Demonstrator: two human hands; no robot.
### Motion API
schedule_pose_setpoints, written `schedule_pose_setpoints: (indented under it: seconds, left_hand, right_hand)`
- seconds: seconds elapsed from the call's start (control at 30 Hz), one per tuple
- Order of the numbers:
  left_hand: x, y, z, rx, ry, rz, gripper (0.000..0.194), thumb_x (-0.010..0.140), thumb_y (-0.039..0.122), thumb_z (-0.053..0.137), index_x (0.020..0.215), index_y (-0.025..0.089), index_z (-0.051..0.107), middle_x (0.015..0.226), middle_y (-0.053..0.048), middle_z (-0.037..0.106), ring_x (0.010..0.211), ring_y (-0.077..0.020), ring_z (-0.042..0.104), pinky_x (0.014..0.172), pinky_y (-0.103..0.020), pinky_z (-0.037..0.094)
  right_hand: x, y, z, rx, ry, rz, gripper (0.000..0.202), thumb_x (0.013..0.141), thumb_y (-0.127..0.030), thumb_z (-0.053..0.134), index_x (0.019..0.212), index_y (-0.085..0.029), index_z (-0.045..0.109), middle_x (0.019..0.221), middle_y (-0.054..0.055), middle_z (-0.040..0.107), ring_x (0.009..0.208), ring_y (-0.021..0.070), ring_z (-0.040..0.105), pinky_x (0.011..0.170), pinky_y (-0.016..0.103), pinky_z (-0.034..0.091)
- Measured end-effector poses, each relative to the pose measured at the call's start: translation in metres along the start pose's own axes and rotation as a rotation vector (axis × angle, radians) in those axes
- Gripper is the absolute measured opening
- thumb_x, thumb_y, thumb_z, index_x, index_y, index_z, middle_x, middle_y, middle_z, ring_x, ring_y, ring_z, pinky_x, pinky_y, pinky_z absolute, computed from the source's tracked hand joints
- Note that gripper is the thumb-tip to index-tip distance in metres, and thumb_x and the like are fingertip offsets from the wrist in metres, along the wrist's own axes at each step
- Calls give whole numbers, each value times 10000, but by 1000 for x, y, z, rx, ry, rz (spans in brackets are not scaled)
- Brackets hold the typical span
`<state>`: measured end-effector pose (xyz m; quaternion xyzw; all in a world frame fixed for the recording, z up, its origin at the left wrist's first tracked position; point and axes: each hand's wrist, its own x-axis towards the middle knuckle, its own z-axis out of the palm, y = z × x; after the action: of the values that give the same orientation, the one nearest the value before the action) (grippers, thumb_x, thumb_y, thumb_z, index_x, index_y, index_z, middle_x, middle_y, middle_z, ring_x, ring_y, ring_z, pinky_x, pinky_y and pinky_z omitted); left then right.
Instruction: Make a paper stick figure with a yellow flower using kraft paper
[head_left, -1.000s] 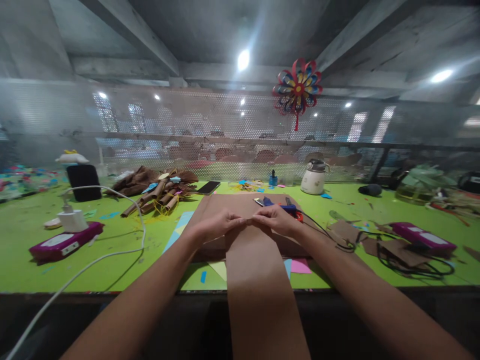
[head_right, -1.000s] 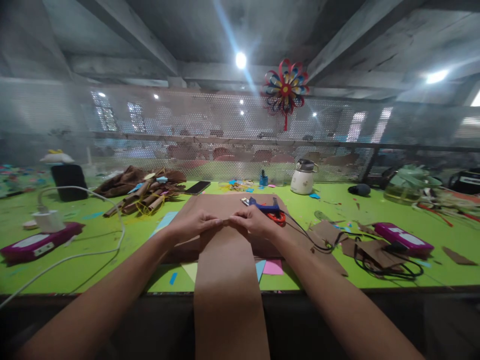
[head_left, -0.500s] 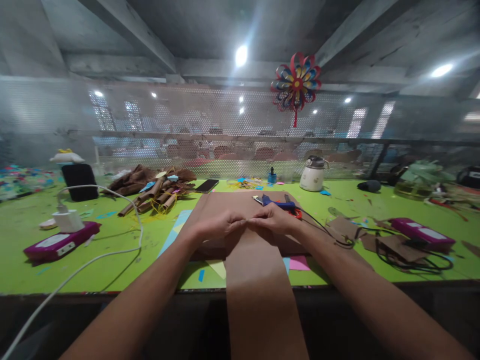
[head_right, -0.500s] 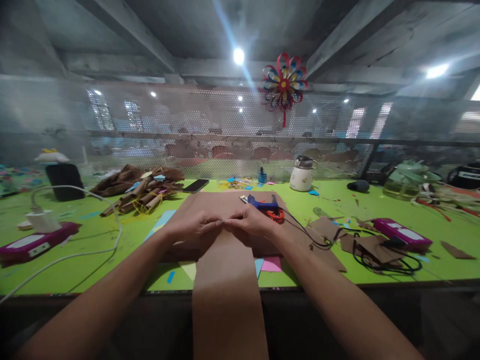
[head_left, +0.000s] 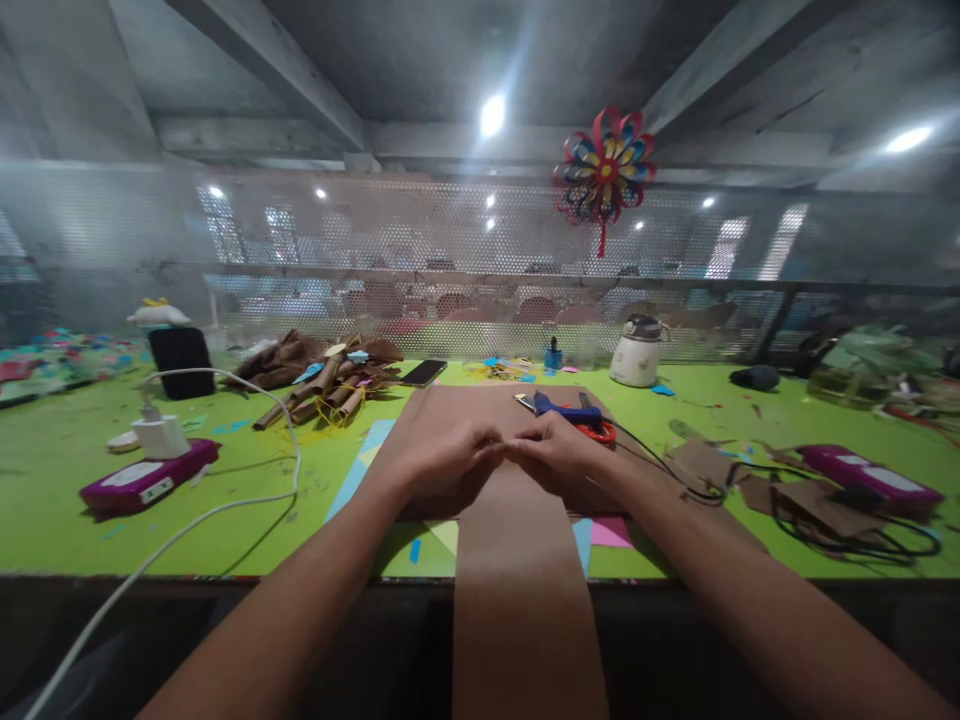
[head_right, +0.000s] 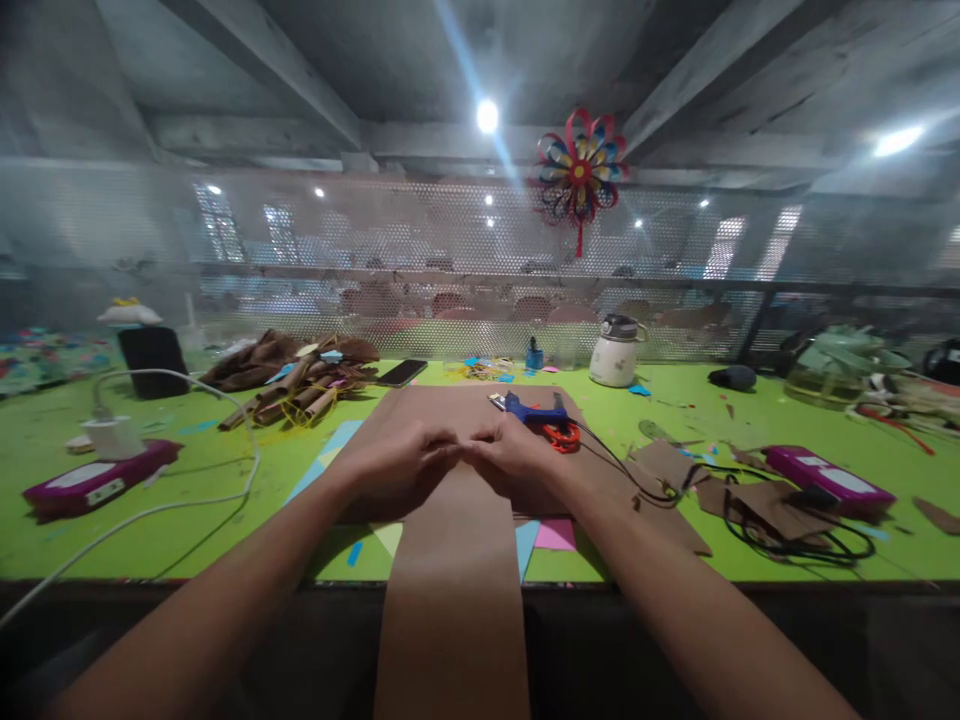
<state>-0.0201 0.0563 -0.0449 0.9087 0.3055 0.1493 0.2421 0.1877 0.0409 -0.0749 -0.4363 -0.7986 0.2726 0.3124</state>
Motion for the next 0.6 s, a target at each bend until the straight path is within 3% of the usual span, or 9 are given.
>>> schedule_pose_setpoints:
  seconds: [0.13,0.33,0.6]
  left_hand:
    - [0,1,1,9,36,15,293,902,363,401,771,158,563,721,-29,569,634,-124,406,599,-268,289]
    - [11,-16,-4,-4,55,81,314,913,399,399,814,176,598,773,-42,580,680,-139,453,635,-269,302]
    - [7,-20,-6,-129,21,24,331,905,397,419,783,158,611,692,-26,542,595,-124,381,568,-282,250]
  right_hand:
    - [-1,-2,-1,55,53,70,367,777,-428,574,548,-142,572,468,-27,435,450,70,341,428,224,229]
    - [0,4,-16,162,119,87,327,729,-446,633,623,-138,660,472,-21,482,443,73,367,449,230,262]
    - [3,17,-22,270,131,85,313,694,-451,669,575,-165,625,494,-17,504,459,86,421,473,242,321]
